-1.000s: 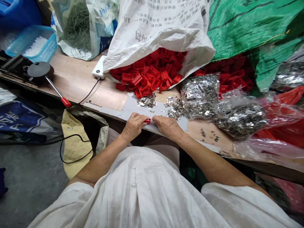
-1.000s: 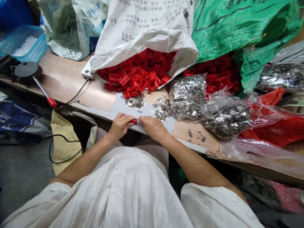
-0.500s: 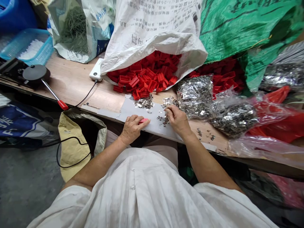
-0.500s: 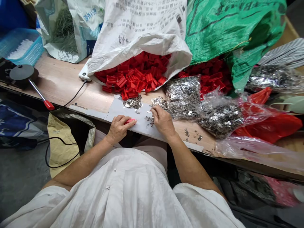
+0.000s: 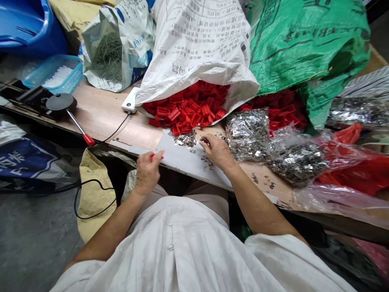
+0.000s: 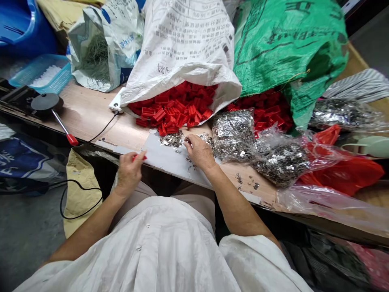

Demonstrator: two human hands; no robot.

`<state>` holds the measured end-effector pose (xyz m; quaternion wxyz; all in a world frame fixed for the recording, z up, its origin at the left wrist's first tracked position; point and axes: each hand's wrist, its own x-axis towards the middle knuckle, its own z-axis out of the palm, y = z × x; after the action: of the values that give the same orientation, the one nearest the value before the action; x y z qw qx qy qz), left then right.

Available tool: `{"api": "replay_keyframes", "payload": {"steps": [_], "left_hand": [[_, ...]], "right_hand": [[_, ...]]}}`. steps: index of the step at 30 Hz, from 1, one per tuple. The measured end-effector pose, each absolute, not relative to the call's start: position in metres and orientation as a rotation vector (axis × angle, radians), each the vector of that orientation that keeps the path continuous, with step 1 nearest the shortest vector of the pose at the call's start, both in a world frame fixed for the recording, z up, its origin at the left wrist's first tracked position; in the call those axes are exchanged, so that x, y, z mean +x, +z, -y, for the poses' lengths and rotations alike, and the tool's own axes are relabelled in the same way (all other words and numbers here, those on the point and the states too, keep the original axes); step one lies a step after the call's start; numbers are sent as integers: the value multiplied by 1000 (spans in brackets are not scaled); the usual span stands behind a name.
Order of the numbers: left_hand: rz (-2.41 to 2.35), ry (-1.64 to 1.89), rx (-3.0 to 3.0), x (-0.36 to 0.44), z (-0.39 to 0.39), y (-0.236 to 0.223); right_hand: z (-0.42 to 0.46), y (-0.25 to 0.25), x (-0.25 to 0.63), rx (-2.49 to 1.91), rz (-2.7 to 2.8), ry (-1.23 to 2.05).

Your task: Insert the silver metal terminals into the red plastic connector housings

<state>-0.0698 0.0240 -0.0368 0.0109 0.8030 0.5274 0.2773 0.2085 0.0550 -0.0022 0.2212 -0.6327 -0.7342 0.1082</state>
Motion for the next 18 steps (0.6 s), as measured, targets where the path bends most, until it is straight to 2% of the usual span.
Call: {"api": "replay_keyframes", "payload": {"steps": [5,9,13,18], "left_hand": [[-2114,755,2236,-140,-14,-43],[-2288,670,2148,-150,1,-45],[-2187,710,2242,-134,4,-40],[-1775,1014,2144,-106,-12,-30]], "right_hand": [[-79,7,179,-1693,2225,222],[-100,5,149,-1747,2392,125],[-118,2,136,-1842,2425,132],[-108,12,143,-1741,2248,349]]}}
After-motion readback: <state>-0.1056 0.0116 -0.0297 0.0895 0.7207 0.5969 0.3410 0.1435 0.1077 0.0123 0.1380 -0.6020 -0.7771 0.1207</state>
